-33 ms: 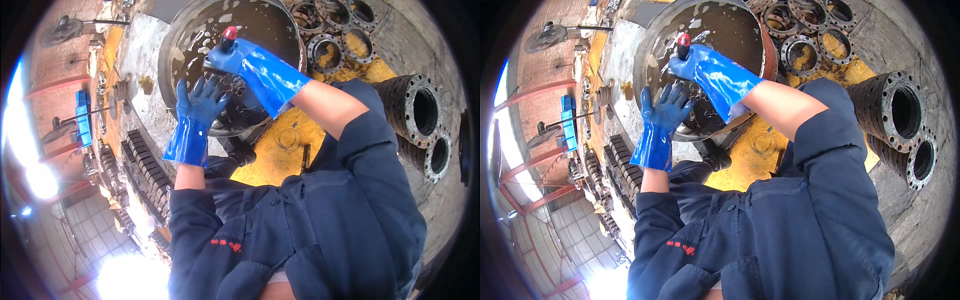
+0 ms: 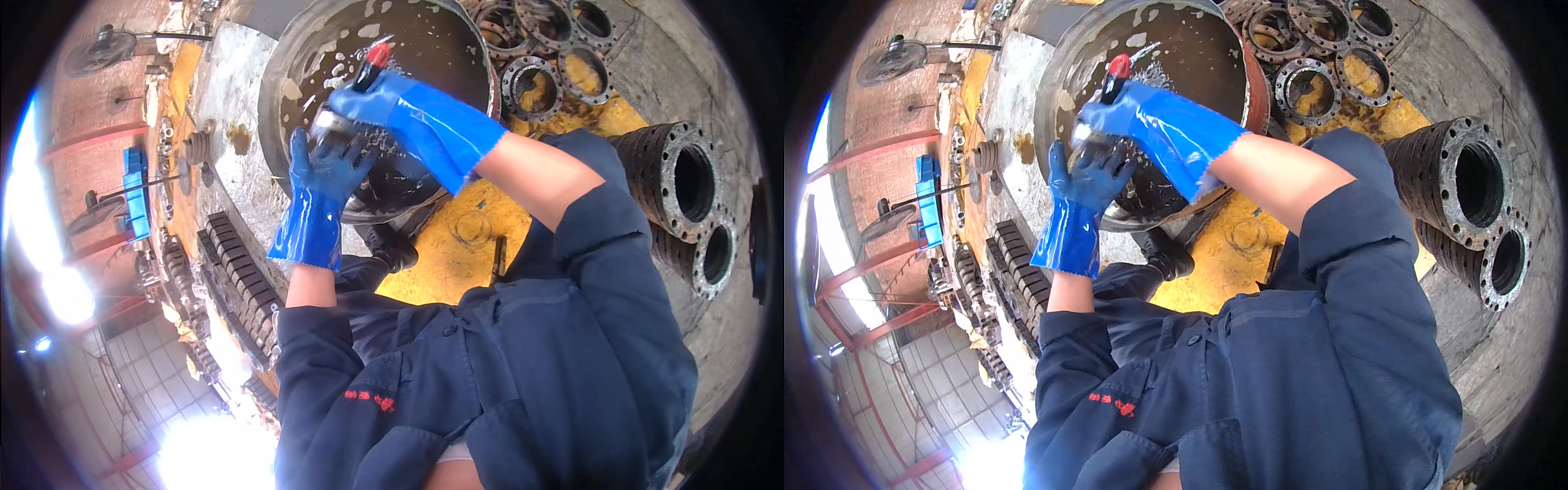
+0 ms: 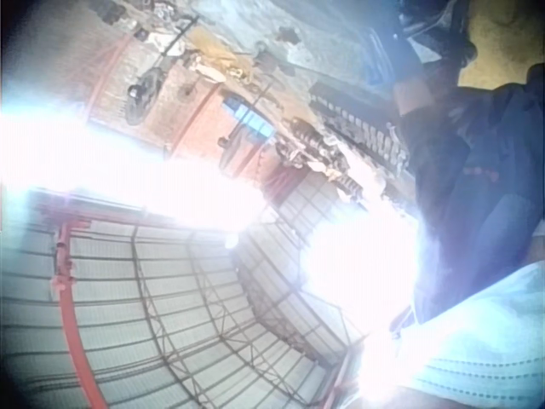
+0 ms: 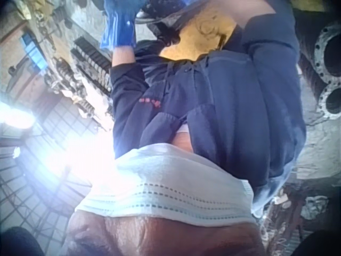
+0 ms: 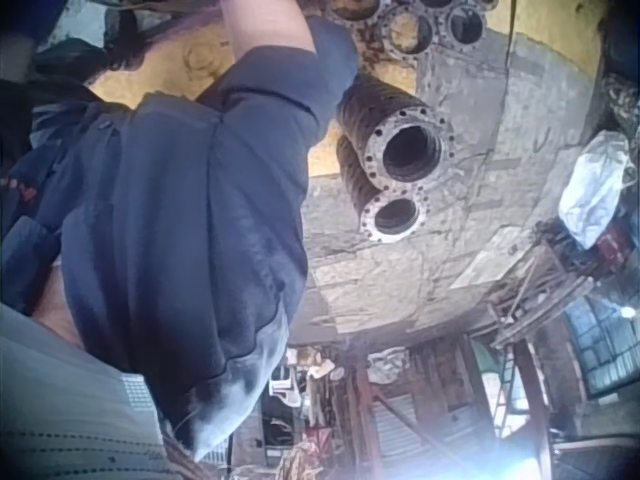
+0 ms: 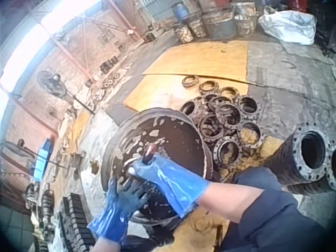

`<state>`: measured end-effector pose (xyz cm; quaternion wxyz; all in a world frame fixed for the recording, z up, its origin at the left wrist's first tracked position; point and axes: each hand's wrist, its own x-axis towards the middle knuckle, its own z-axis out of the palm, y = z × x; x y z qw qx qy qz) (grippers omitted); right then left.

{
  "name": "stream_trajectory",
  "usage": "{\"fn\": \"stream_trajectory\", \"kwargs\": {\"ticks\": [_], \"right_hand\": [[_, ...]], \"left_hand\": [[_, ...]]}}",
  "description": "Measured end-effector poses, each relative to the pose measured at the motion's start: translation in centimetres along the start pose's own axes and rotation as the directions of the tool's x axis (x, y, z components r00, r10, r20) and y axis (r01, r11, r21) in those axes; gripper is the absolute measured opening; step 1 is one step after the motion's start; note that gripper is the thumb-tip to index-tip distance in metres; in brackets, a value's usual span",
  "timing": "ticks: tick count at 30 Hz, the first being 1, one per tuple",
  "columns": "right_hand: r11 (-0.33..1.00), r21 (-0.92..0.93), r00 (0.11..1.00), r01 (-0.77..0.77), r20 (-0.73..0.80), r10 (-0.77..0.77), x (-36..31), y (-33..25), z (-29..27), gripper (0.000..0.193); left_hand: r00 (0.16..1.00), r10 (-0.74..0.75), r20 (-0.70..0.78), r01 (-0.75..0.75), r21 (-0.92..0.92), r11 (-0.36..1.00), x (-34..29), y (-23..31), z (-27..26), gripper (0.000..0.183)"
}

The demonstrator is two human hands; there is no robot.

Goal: The person is cleaning metal rings and industrial parts by submerging them in a tub of liquid and scrubbing them with a brush.

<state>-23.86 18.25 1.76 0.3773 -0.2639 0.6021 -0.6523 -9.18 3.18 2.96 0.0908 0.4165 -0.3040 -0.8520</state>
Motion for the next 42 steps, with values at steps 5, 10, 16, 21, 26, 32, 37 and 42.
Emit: {"fn": "stream_trajectory", "kwargs": {"ticks": [5, 10, 16, 21, 26, 32, 37, 42], "right_hand": [[0.944, -0.330, 0.999, -0.021, -0.048, 0.005, 0.3, 0.5, 0.6, 0.045], [0.859, -0.420, 0.924, -0.294, -0.354, 0.144, 1.9, 6.0, -2.1, 0.047], [0.962, 0.238, 0.986, -0.135, -0.062, 0.154, -1.3, 2.7, -2.4, 0.041], [0.988, 0.151, 0.997, -0.040, 0.078, 0.028, -2.4, 1.4, -2.1, 0.041], [0.923, -0.318, 0.971, -0.218, -0.163, 0.174, 1.0, 1.8, -1.0, 0.052], [0.930, -0.321, 0.983, -0.178, -0.095, 0.155, 2.0, 7.6, -0.7, 0.048], [0.989, -0.105, 0.961, 0.109, 0.266, -0.078, 3.5, 7.0, -1.0, 0.018], [1.000, 0.012, 0.997, -0.029, 0.072, 0.028, 0.2, 5.0, 4.9, 0.024]], "left_hand": [[0.971, -0.061, 0.232, 0.049, 0.059, 0.997, 0.8, 0.1, -0.9, 0.112], [0.993, 0.011, 0.117, -0.012, 0.013, 1.000, 1.4, -1.1, 0.1, 0.104], [0.995, 0.051, 0.088, -0.050, -0.012, 0.999, 3.0, -0.7, -2.2, 0.100], [0.997, 0.028, 0.077, -0.026, -0.025, 0.999, 4.0, -0.6, -2.0, 0.085], [0.879, 0.397, 0.264, -0.436, 0.783, 0.444, 3.5, 2.0, -4.2, 0.068], [0.920, 0.378, 0.102, -0.219, 0.934, 0.282, -2.2, 1.8, -5.2, 0.075], [0.970, 0.221, 0.105, -0.191, 0.890, 0.415, -2.8, -1.9, -5.4, 0.051], [0.932, 0.358, 0.053, -0.019, 0.995, -0.099, -1.8, -1.5, -6.6, 0.062]]}}
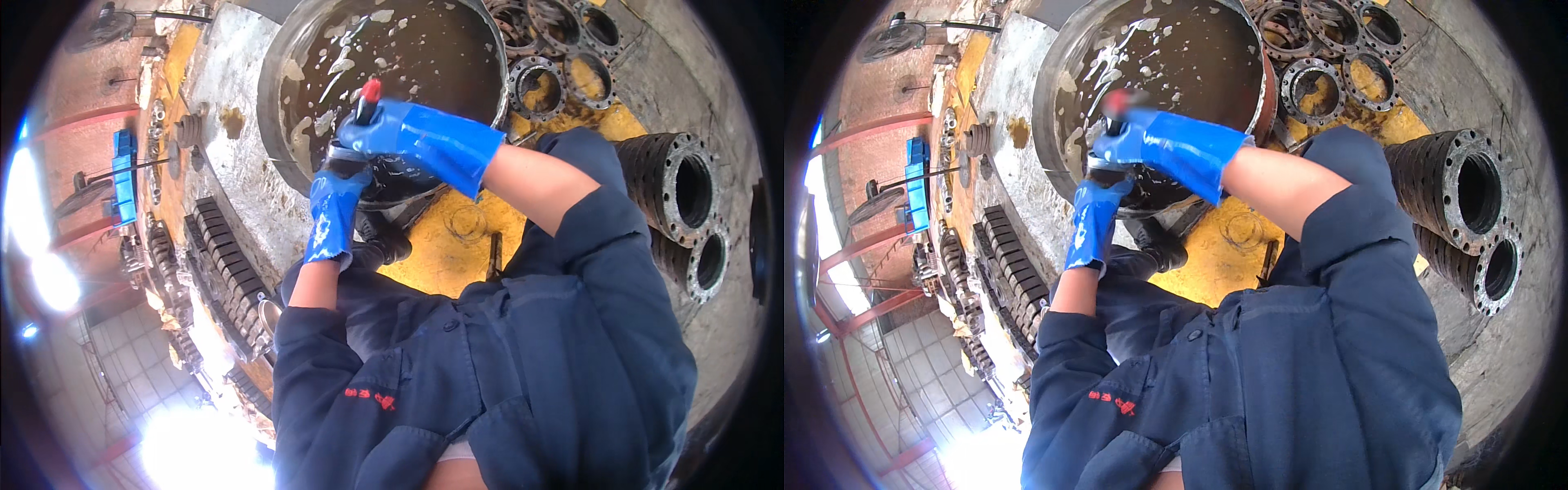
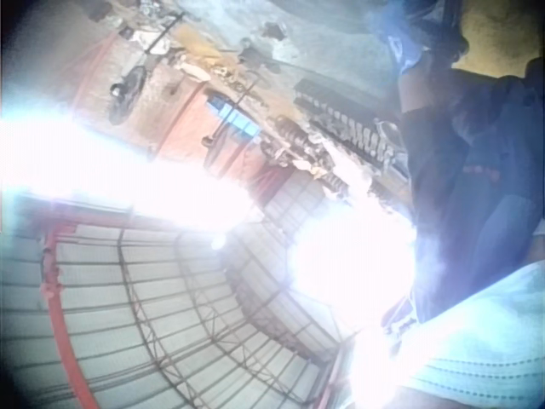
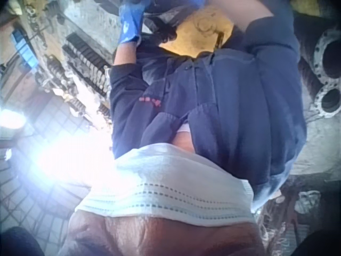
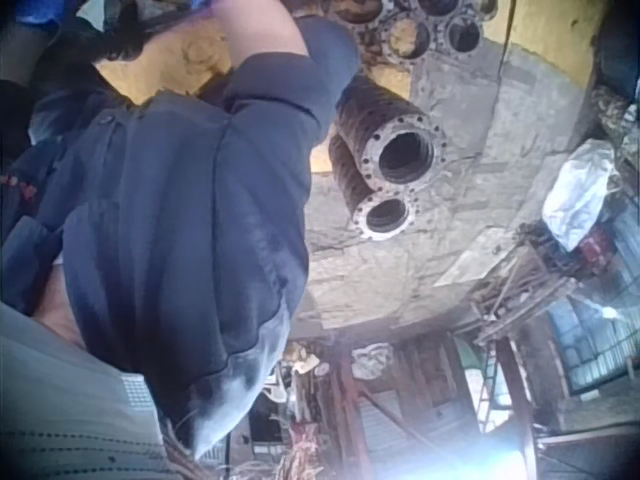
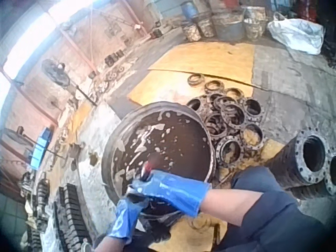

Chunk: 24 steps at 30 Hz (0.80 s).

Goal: The person is cleaning metal rings and industrial parts by submerging them in a tub of liquid and scrubbing them with a brush.

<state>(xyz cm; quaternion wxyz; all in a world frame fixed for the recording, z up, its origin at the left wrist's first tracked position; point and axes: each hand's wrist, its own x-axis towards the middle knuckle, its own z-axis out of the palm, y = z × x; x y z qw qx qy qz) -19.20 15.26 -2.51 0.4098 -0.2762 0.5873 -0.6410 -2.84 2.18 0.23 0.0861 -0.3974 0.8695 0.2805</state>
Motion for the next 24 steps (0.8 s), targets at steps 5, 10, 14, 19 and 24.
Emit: {"fn": "stream_trajectory", "kwargs": {"ticks": [5, 10, 14, 19, 24], "right_hand": [[0.989, -0.134, 0.996, -0.054, -0.081, 0.044, 0.7, -1.8, -0.9, 0.027], [0.999, 0.044, 0.992, -0.007, 0.123, 0.002, 3.1, 0.1, -0.4, 0.026], [0.998, 0.055, 0.986, 0.005, 0.169, -0.014, 3.4, 2.9, 0.8, 0.025], [0.909, -0.331, 0.961, -0.253, -0.195, 0.196, 2.3, 2.9, -0.1, 0.043], [0.755, -0.519, 0.910, -0.402, -0.320, 0.265, 0.5, 2.6, -1.2, 0.049]], "left_hand": [[0.994, 0.042, -0.099, -0.030, 0.114, 0.993, 1.5, -1.6, 0.9, 0.066], [1.000, 0.028, -0.011, -0.029, -0.140, 0.990, 1.1, -2.9, -0.5, 0.057], [0.960, 0.152, 0.236, 0.069, -0.724, 0.686, 2.5, -4.2, -0.1, 0.053], [0.943, 0.116, 0.312, 0.172, -0.755, 0.633, 2.5, -3.8, -1.4, 0.055], [0.938, 0.092, 0.334, 0.224, -0.788, 0.573, 3.0, -4.0, -1.4, 0.056]]}}
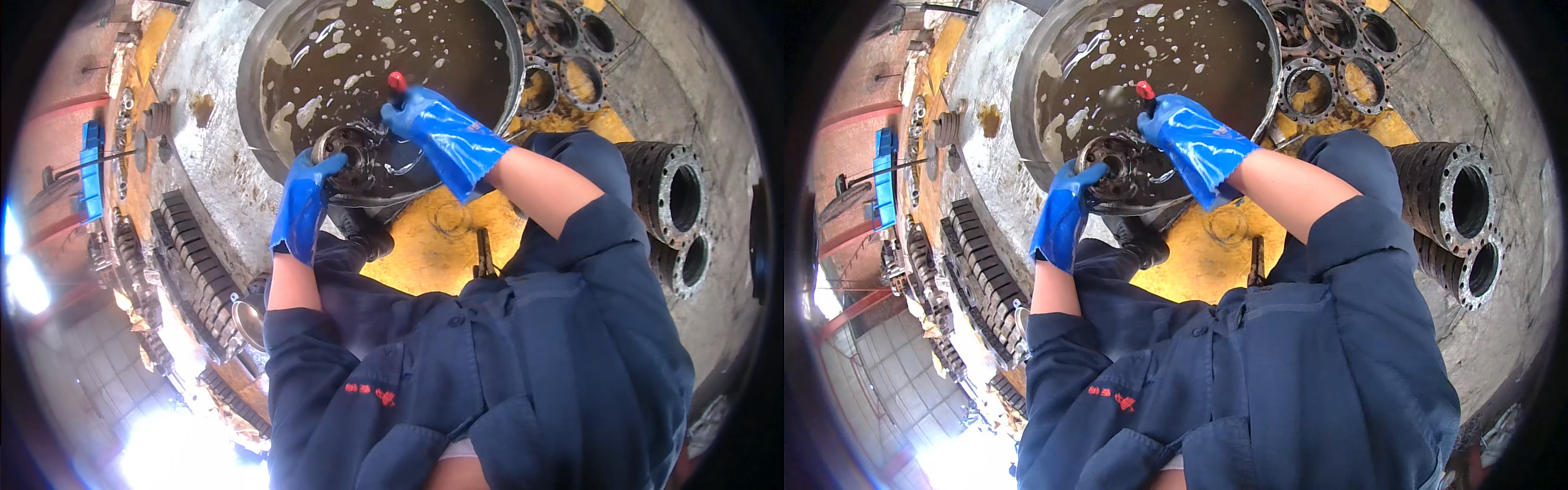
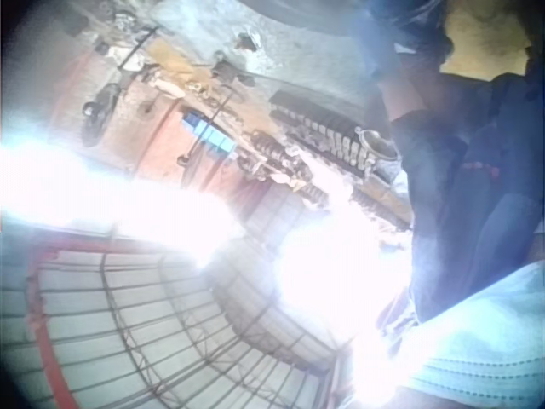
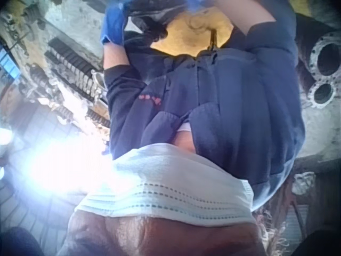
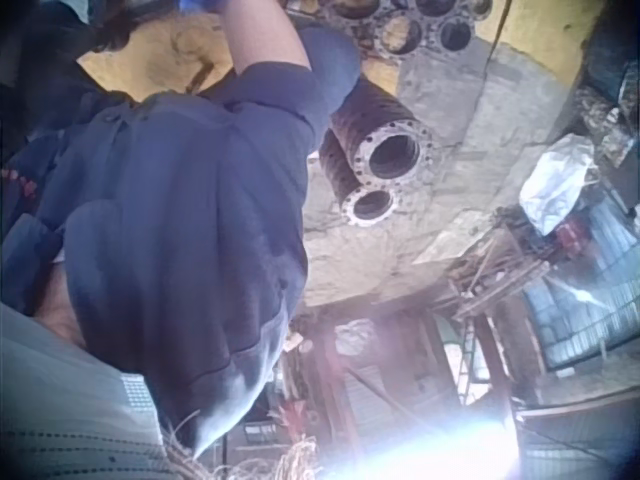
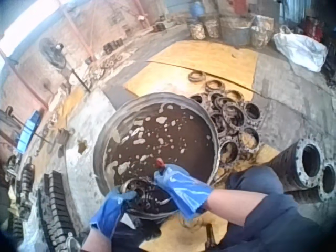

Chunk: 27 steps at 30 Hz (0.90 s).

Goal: The person is cleaning metal rings and industrial parts by submerging them in a tub of liquid and scrubbing them with a brush.

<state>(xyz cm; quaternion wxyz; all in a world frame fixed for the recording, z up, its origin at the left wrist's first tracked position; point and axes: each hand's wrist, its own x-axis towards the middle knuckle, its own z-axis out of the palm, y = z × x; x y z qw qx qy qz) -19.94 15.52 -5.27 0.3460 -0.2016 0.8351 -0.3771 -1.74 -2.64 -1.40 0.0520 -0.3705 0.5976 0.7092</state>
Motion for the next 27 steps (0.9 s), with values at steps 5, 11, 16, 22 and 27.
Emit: {"fn": "stream_trajectory", "kwargs": {"ticks": [5, 11, 16, 22, 27], "right_hand": [[0.869, 0.494, 0.992, 0.002, 0.109, -0.064, -0.6, -0.5, 0.5, 0.036], [0.749, 0.620, 0.948, 0.232, 0.028, -0.318, -0.7, 1.3, 8.4, 0.031], [0.925, 0.334, 0.959, 0.180, 0.150, -0.240, -6.0, -0.2, 6.1, 0.033], [0.941, 0.199, 0.959, 0.272, 0.020, -0.282, -4.8, -0.2, 1.6, 0.036], [0.802, 0.597, 0.946, 0.034, 0.240, -0.219, -4.7, -1.9, 2.6, 0.034]], "left_hand": [[0.993, -0.042, -0.109, 0.036, -0.059, 0.998, 0.0, 0.0, -1.4, 0.063], [0.988, -0.038, -0.150, 0.032, -0.041, 0.999, 1.4, -0.3, -0.7, 0.059], [0.989, -0.029, -0.145, 0.013, -0.112, 0.994, 2.0, -2.2, -4.1, 0.053], [0.992, -0.058, -0.112, 0.041, -0.146, 0.988, 1.7, -1.2, -2.1, 0.053], [0.980, -0.021, -0.199, 0.000, -0.102, 0.995, 2.1, -1.7, -2.6, 0.049]]}}
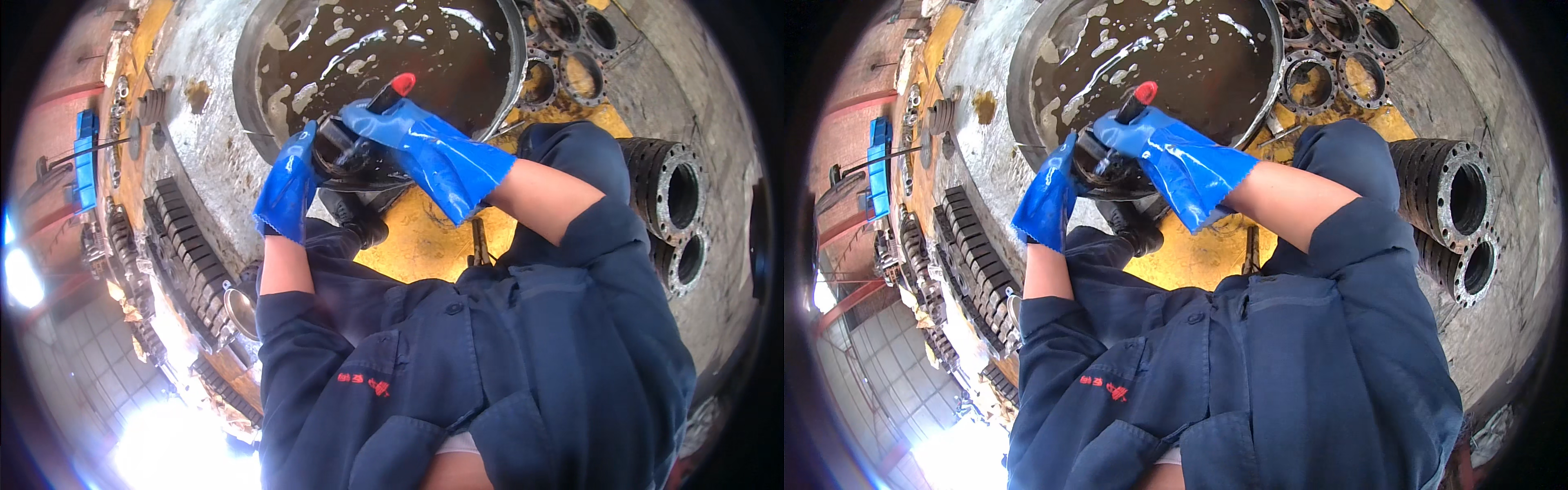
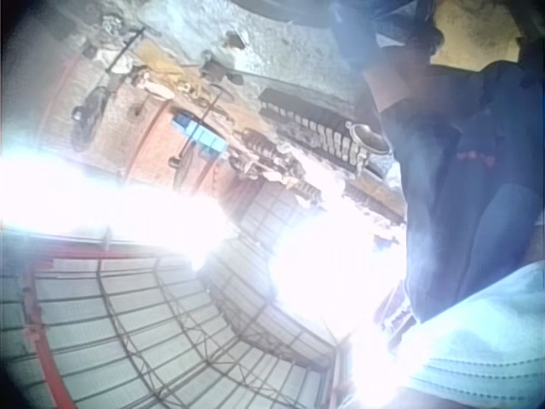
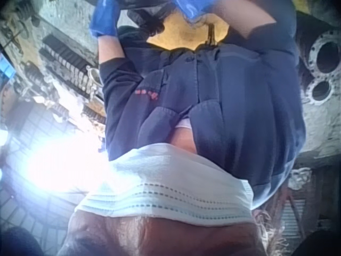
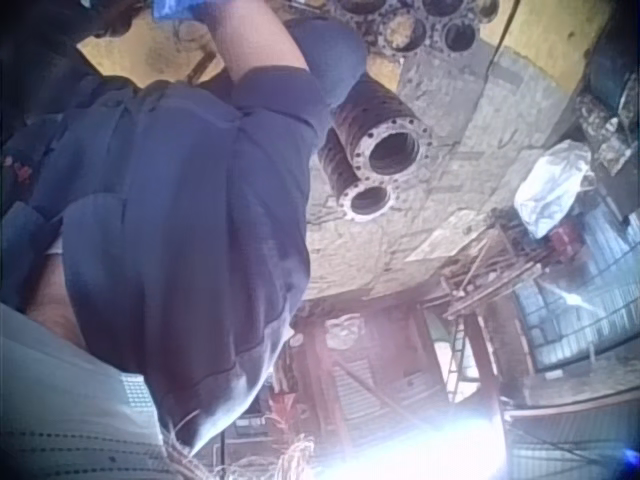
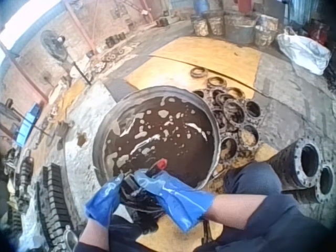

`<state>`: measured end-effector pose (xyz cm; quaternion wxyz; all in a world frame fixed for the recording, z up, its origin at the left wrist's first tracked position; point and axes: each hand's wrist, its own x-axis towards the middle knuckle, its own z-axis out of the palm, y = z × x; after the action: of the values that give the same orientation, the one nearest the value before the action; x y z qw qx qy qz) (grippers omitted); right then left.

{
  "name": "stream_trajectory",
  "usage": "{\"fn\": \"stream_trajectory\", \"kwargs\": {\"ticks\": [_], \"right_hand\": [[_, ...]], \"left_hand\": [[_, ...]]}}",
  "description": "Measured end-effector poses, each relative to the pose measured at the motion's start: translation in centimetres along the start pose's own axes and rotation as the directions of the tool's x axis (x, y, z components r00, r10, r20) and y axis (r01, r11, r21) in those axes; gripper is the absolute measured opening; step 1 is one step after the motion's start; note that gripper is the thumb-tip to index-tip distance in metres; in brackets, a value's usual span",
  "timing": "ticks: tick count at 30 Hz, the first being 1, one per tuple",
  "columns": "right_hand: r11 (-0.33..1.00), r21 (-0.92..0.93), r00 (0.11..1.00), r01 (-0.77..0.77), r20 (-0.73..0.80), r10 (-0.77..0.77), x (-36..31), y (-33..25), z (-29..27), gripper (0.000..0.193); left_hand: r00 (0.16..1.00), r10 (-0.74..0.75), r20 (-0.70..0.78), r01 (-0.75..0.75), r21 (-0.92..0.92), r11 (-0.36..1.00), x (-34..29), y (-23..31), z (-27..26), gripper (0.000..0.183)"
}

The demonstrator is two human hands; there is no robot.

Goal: The person is cleaning metal rings and industrial parts by submerging them in a tub of liquid and scrubbing them with a brush.

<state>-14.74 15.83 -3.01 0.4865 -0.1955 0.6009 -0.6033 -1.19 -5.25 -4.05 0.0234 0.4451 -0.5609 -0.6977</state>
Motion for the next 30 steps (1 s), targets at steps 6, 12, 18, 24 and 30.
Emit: {"fn": "stream_trajectory", "kwargs": {"ticks": [6, 12, 18, 24, 30], "right_hand": [[0.929, -0.368, 0.993, -0.045, 0.088, 0.083, -0.8, -0.5, -0.8, 0.041], [0.881, -0.470, 0.991, 0.058, -0.078, -0.107, -1.2, -2.0, -2.6, 0.038], [0.970, -0.062, 0.966, 0.233, 0.128, -0.224, 2.3, 1.2, 0.1, 0.026], [0.944, -0.237, 0.972, 0.228, -0.006, -0.236, 3.9, 0.6, 0.6, 0.037], [0.858, -0.509, 0.976, -0.068, -0.213, -0.050, 4.9, -0.3, -1.7, 0.033]], "left_hand": [[0.992, -0.015, 0.127, 0.022, -0.059, 0.998, 2.1, -1.4, -2.4, 0.048], [0.995, -0.084, 0.062, 0.089, -0.085, 0.992, 1.5, -1.1, -1.4, 0.055], [0.988, -0.154, 0.029, 0.156, -0.108, 0.982, 3.2, -1.2, -1.8, 0.059], [0.983, -0.183, 0.033, 0.186, -0.155, 0.970, 2.6, -0.5, -1.0, 0.060], [0.977, -0.215, 0.015, 0.214, -0.173, 0.961, 2.8, -0.6, -1.7, 0.061]]}}
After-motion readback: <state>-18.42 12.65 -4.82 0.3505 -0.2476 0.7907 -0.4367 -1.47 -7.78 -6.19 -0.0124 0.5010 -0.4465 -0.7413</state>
